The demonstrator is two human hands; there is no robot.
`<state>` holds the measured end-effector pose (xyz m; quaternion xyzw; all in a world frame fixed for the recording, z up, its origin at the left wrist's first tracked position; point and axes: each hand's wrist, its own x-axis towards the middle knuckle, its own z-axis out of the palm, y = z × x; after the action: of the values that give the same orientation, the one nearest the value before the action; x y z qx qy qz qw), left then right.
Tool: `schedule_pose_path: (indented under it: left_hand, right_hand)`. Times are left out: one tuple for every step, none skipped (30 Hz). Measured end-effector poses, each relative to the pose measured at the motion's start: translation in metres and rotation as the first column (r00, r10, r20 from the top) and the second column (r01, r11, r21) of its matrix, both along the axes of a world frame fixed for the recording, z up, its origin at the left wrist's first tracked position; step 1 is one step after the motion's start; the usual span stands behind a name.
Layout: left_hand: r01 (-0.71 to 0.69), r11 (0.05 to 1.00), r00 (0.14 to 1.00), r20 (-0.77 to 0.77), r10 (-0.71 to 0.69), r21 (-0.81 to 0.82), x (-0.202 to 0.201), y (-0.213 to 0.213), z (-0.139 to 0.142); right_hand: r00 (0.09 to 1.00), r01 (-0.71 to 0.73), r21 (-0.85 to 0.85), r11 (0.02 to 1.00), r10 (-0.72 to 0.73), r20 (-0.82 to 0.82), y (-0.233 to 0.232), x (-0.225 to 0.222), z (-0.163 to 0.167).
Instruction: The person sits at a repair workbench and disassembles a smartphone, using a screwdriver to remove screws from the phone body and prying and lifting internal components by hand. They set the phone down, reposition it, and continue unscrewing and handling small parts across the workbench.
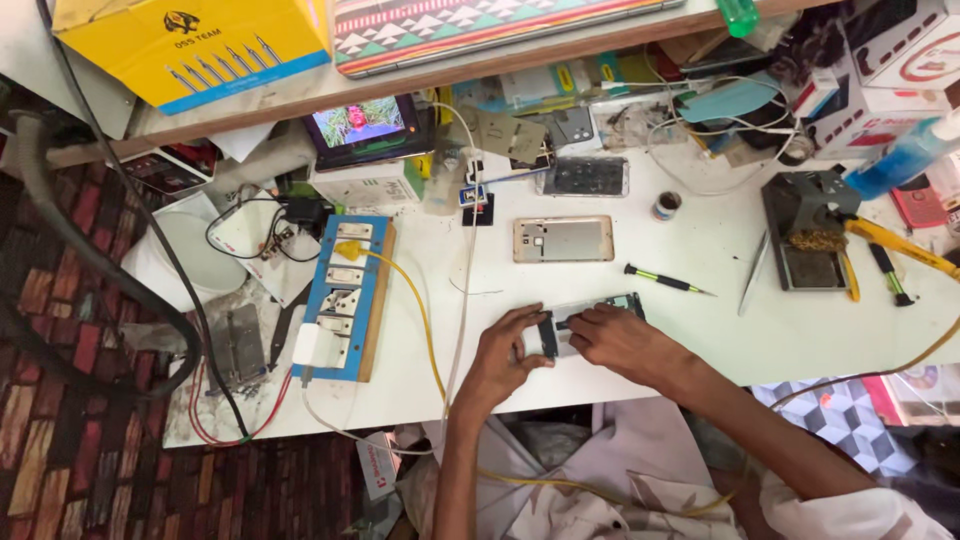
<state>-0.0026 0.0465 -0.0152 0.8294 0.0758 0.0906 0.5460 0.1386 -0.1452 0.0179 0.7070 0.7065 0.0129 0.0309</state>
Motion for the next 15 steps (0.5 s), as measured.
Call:
schedule_pose_path:
  left_hand:
    - [0.005,1.0,1.0,0.014,-0.005,0.007,0.0,0.001,0.001]
    - [0.012,1.0,1.0,0.025,-0.012,0.014,0.0,0.002,0.0]
    - [0.023,1.0,0.999,0.034,-0.023,0.018,0.0,0.002,-0.002]
    - [0.025,0.999,0.999,0.043,-0.026,0.023,0.001,0.003,-0.004]
    - [0.019,0.999,0.998,0.053,-0.02,0.026,0.003,0.005,-0.009]
    - [0.008,1.0,0.998,0.057,-0.009,0.024,0.002,0.006,-0.014]
    - [0.021,0.999,0.987,0.156,-0.027,0.043,0.003,0.008,-0.02]
    - [0.035,0.998,0.967,0.252,-0.049,0.061,0.005,0.012,-0.025]
    - [0.049,0.996,0.939,0.336,-0.073,0.078,0.004,0.012,-0.031]
    - [0.062,0.998,0.959,0.279,-0.057,-0.009,0.003,0.014,-0.036]
    - [0.069,0.993,0.974,0.223,-0.046,-0.098,0.004,0.015,-0.038]
    - [0.071,0.98,0.984,0.172,-0.039,-0.185,0.006,0.015,-0.039]
    - [0.046,0.98,0.99,0.138,-0.019,-0.192,0.007,0.015,-0.04]
    - [0.018,0.98,0.995,0.098,0.002,-0.199,0.007,0.013,-0.04]
    - [-0.01,0.979,0.998,0.059,0.022,-0.202,0.006,0.012,-0.038]
  right_hand:
    - [1.0,0.009,0.015,1.0,-0.009,-0.011,0.0,-0.001,-0.001]
    - [0.999,0.021,0.03,0.999,-0.021,-0.024,-0.001,-0.002,-0.001]
    - [0.999,0.038,0.041,0.998,-0.036,-0.041,-0.004,-0.004,-0.003]
    - [0.979,0.097,0.149,0.984,-0.067,-0.195,-0.005,-0.005,-0.005]
    - [0.936,0.164,0.243,0.956,-0.073,-0.345,-0.006,-0.006,-0.007]
    - [0.868,0.24,0.315,0.918,-0.058,-0.493,-0.006,-0.008,-0.011]
    - [0.826,0.284,0.307,0.908,-0.07,-0.559,-0.005,-0.01,-0.016]
    - [0.778,0.331,0.292,0.897,-0.084,-0.623,-0.005,-0.011,-0.02]
    - [0.718,0.381,0.266,0.885,-0.102,-0.688,-0.005,-0.014,-0.025]
    - [0.729,0.377,0.292,0.879,-0.088,-0.678,-0.004,-0.017,-0.03]
    - [0.742,0.373,0.317,0.872,-0.075,-0.666,-0.002,-0.02,-0.034]
    - [0.759,0.366,0.346,0.864,-0.063,-0.648,-0.001,-0.021,-0.037]
    - [0.75,0.374,0.336,0.864,-0.069,-0.658,-0.001,-0.021,-0.039]
    - [0.737,0.383,0.325,0.865,-0.074,-0.671,-0.001,-0.023,-0.04]
    - [0.726,0.39,0.316,0.865,-0.078,-0.683,0.0,-0.024,-0.041]
